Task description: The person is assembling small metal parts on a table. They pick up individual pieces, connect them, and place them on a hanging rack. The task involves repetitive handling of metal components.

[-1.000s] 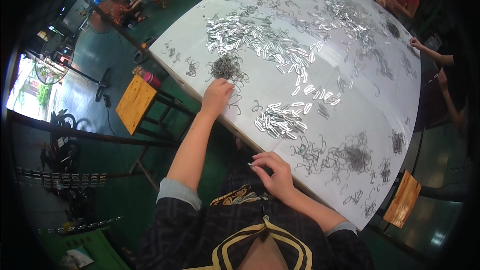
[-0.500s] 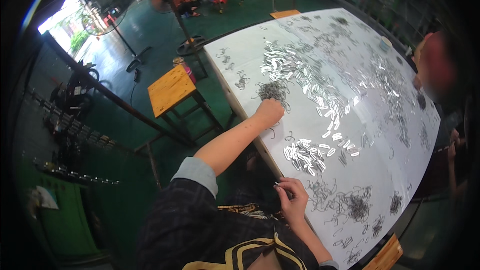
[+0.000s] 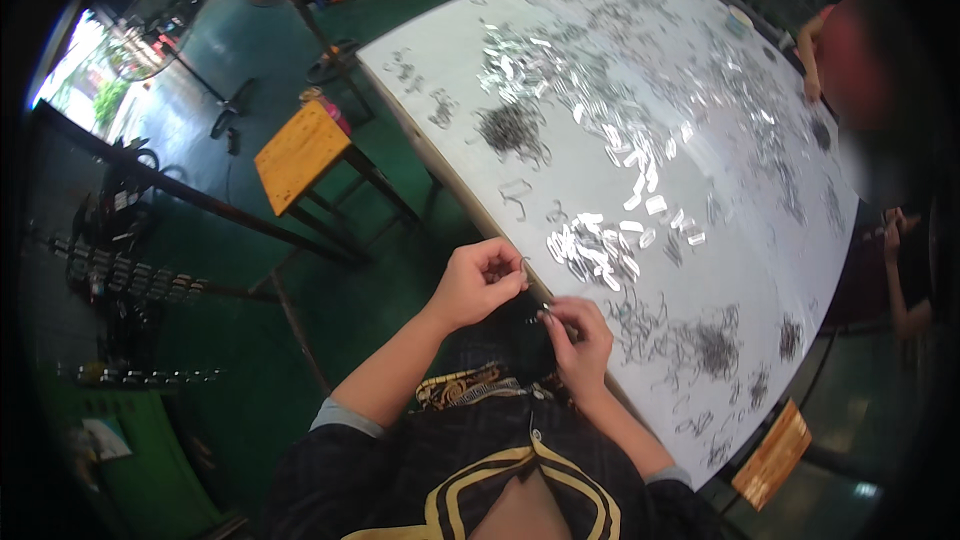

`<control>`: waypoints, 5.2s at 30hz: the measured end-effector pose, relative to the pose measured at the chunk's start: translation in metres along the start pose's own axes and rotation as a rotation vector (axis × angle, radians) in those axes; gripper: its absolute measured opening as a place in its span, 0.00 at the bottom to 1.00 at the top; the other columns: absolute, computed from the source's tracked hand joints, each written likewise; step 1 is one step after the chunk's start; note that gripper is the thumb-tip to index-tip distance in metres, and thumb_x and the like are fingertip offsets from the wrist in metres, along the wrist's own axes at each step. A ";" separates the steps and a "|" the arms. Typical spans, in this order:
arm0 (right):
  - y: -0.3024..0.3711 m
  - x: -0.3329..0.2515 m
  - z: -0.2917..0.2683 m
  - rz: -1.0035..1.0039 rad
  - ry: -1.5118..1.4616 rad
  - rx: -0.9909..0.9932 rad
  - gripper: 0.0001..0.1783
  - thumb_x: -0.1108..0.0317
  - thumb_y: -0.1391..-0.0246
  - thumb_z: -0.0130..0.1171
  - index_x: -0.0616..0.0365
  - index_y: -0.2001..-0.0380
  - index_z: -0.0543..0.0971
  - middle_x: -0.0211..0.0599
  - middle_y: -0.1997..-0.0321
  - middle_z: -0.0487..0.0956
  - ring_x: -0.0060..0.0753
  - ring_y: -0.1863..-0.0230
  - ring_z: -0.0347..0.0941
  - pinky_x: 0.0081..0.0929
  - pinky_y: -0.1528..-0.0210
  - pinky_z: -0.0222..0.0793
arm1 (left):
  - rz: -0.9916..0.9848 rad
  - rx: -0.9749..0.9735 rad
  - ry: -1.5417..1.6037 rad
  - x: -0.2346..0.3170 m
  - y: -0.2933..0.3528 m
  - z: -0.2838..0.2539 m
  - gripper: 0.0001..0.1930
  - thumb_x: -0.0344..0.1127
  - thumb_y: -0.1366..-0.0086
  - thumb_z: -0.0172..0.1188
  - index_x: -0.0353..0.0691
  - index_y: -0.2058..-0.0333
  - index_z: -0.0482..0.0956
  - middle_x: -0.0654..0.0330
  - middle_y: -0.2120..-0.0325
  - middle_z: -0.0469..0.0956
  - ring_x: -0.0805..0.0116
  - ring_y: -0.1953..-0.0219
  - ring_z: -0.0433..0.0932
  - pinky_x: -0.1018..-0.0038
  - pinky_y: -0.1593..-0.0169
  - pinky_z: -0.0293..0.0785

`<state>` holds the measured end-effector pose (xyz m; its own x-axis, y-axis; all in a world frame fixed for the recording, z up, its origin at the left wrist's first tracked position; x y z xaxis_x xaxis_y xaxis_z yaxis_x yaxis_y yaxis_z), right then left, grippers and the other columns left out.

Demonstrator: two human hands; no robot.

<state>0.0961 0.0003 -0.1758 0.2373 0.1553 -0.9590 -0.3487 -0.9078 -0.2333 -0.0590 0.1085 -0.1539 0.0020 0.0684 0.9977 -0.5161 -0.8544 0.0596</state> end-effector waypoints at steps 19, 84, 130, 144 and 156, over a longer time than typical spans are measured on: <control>0.004 -0.009 0.004 -0.064 0.082 -0.004 0.07 0.79 0.56 0.65 0.60 0.69 0.81 0.41 0.61 0.80 0.38 0.62 0.78 0.27 0.60 0.73 | 0.265 0.079 -0.221 0.003 0.033 0.035 0.03 0.22 0.41 0.55 0.33 0.67 0.73 0.61 0.69 0.76 0.76 0.68 0.72 0.78 0.61 0.70; -0.012 -0.002 -0.002 -0.205 0.321 -0.068 0.08 0.77 0.55 0.65 0.59 0.68 0.81 0.40 0.71 0.81 0.41 0.72 0.78 0.29 0.69 0.71 | 0.183 0.118 -0.592 -0.025 -0.057 -0.038 0.15 0.32 0.45 0.64 0.37 0.57 0.78 0.52 0.50 0.75 0.55 0.54 0.77 0.68 0.53 0.73; -0.005 0.012 -0.002 -0.333 0.225 -0.212 0.10 0.76 0.57 0.66 0.56 0.67 0.80 0.34 0.74 0.79 0.36 0.74 0.75 0.29 0.71 0.69 | 0.643 -0.058 -1.400 -0.039 -0.191 -0.056 0.04 0.26 0.50 0.56 0.40 0.78 0.80 0.60 0.75 0.76 0.60 0.65 0.75 0.66 0.60 0.74; 0.004 0.003 -0.010 -0.335 0.260 -0.167 0.10 0.76 0.56 0.65 0.56 0.67 0.80 0.34 0.75 0.78 0.37 0.73 0.76 0.31 0.71 0.70 | 0.432 -0.224 -1.799 -0.042 -0.202 0.022 0.05 0.28 0.50 0.58 0.43 0.77 0.83 0.57 0.78 0.81 0.59 0.72 0.82 0.67 0.70 0.78; 0.018 0.003 -0.021 -0.162 0.227 -0.032 0.17 0.75 0.54 0.65 0.54 0.57 0.79 0.38 0.70 0.81 0.39 0.70 0.79 0.31 0.66 0.73 | 0.241 -0.015 -0.474 0.004 -0.122 0.009 0.04 0.29 0.42 0.58 0.35 0.72 0.77 0.64 0.77 0.77 0.75 0.75 0.74 0.74 0.72 0.69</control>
<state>0.1096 -0.0236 -0.1796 0.4858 0.2118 -0.8480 -0.2612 -0.8907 -0.3721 0.0115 0.2080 -0.1568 0.2664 -0.3722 0.8891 -0.5620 -0.8094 -0.1705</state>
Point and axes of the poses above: each hand's wrist, its own y-axis away from the middle knuckle, its own z-axis out of the palm, x = y × z, the point moved 2 cm from there along -y, towards the middle knuckle
